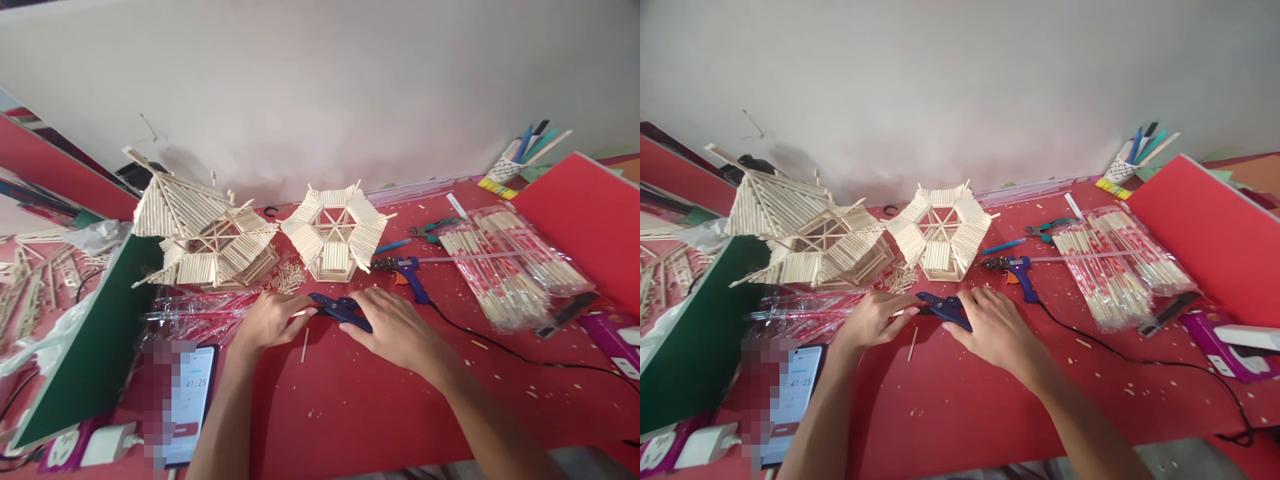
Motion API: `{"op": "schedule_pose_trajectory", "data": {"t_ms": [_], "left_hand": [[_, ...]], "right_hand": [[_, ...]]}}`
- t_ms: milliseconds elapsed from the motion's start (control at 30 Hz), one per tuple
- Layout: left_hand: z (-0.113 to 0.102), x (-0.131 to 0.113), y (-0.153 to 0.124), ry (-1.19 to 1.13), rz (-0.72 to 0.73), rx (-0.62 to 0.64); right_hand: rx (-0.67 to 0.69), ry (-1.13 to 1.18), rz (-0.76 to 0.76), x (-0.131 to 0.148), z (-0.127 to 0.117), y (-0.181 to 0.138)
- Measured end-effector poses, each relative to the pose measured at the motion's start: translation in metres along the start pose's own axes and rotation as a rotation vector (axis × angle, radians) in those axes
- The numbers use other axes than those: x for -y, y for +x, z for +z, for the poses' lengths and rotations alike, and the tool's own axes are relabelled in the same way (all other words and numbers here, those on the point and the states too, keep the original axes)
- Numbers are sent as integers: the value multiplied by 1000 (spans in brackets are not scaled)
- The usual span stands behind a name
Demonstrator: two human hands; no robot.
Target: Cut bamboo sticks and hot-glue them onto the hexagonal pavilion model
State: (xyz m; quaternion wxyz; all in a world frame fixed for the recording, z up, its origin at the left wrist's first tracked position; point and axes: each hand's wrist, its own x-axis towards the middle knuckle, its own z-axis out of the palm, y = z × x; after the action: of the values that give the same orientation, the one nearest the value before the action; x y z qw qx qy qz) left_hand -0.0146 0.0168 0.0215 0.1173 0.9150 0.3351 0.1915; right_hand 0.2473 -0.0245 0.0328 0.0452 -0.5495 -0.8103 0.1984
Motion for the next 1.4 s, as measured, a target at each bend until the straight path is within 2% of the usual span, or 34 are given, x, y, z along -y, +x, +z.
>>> {"op": "schedule_pose_trajectory", "data": {"t_ms": [100,233,300,533,800,1400], "left_hand": [[1,0,-2,-1,-94,-52],[1,0,-3,-72,-398,-199],[-2,0,-4,-121,-487,-236],[-5,-10,-1,-347,-366,-79],[6,-12,2,-309,-331,-151],[4,-11,0,-296,-317,-218]], "right_hand": [[26,40,11,0,-1,1],[62,208,22,-8,-8,2],[109,320,13,-14,-14,1],[204,559,43,-26,-30,-4],[269,607,-10,-21,-30,-2],[224,647,-3,-20,-31,-2]]}}
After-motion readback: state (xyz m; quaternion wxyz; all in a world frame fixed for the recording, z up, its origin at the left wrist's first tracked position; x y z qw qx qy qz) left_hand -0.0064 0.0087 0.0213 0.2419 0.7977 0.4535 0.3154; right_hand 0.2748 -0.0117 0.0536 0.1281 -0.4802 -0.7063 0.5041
